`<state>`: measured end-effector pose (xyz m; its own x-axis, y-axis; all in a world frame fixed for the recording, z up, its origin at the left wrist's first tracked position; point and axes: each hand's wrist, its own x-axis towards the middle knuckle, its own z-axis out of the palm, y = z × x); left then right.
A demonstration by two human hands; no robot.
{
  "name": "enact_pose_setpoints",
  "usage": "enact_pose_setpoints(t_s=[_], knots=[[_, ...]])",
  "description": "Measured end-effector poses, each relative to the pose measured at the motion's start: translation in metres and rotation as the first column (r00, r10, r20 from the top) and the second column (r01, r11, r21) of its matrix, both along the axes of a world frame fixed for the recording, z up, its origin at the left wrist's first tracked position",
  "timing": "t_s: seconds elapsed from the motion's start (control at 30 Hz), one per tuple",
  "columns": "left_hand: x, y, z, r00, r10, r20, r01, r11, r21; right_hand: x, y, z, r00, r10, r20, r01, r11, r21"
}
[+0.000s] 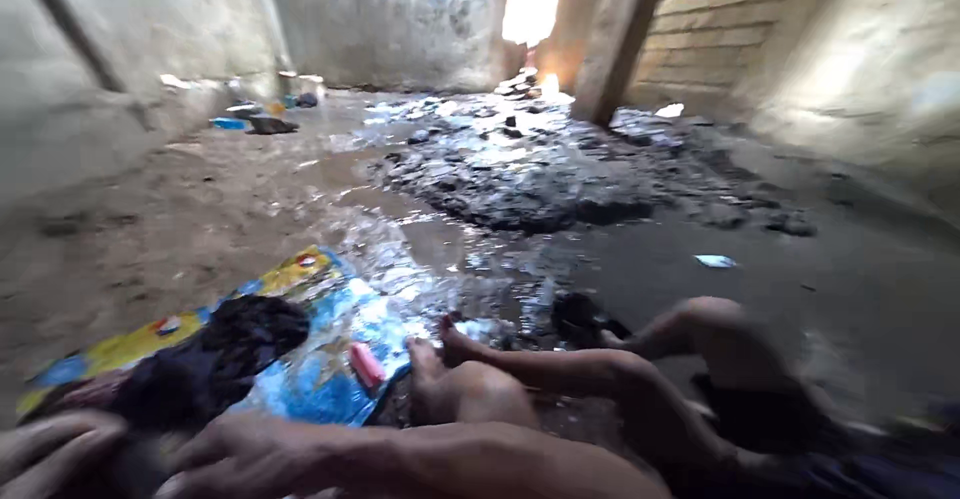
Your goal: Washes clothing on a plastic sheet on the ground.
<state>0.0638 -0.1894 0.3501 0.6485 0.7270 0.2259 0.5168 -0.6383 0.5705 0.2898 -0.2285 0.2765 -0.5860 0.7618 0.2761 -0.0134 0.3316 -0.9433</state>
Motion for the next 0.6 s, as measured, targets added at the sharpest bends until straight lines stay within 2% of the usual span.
enact_pose_setpoints(t_s=[0.03, 0.1, 0.13, 0.2, 0.27, 0.3, 0.37, 0.43, 0.5, 0.6], knots=[[-0.009, 0.01, -0.013, 0.999, 0.04, 0.012, -0.04, 0.998, 0.041, 0.006, -0.005, 0.005, 0.999, 0.022, -0.025, -0.023, 0.998, -0.056], [-0.016, 0.016, -0.035, 0.962, 0.259, 0.081, -0.27, 0.944, 0.189, 0.01, -0.003, 0.01, 0.995, 0.033, -0.097, -0.052, 0.98, -0.193], [-0.018, 0.015, -0.042, 0.93, 0.351, 0.108, -0.366, 0.912, 0.186, 0.009, -0.001, 0.009, 0.991, 0.011, -0.132, -0.046, 0.964, -0.262], [-0.017, 0.005, -0.046, 0.864, 0.489, 0.122, -0.499, 0.863, 0.075, 0.005, 0.005, 0.004, 0.981, -0.061, -0.183, -0.011, 0.929, -0.369], [-0.008, -0.014, -0.044, 0.793, 0.591, 0.147, -0.575, 0.806, -0.142, 0.003, 0.009, 0.0, 0.977, -0.087, -0.195, -0.005, 0.902, -0.431], [-0.004, -0.024, -0.046, 0.782, 0.599, 0.172, -0.546, 0.792, -0.273, 0.001, 0.009, -0.002, 0.978, -0.08, -0.194, -0.013, 0.9, -0.436], [0.004, -0.038, -0.052, 0.816, 0.535, 0.22, -0.379, 0.781, -0.496, -0.002, 0.009, -0.003, 0.982, -0.038, -0.185, -0.045, 0.903, -0.428], [0.012, -0.043, -0.063, 0.841, 0.489, 0.231, -0.32, 0.794, -0.517, -0.005, 0.008, -0.005, 0.986, 0.002, -0.164, -0.069, 0.912, -0.405], [0.019, -0.045, -0.07, 0.833, 0.502, 0.233, -0.349, 0.803, -0.484, -0.006, 0.009, -0.009, 0.993, -0.017, -0.116, -0.031, 0.917, -0.397], [0.024, -0.041, -0.078, 0.752, 0.562, 0.345, -0.31, 0.763, -0.567, -0.002, 0.013, -0.009, 0.99, -0.126, -0.061, 0.091, 0.911, -0.403]])
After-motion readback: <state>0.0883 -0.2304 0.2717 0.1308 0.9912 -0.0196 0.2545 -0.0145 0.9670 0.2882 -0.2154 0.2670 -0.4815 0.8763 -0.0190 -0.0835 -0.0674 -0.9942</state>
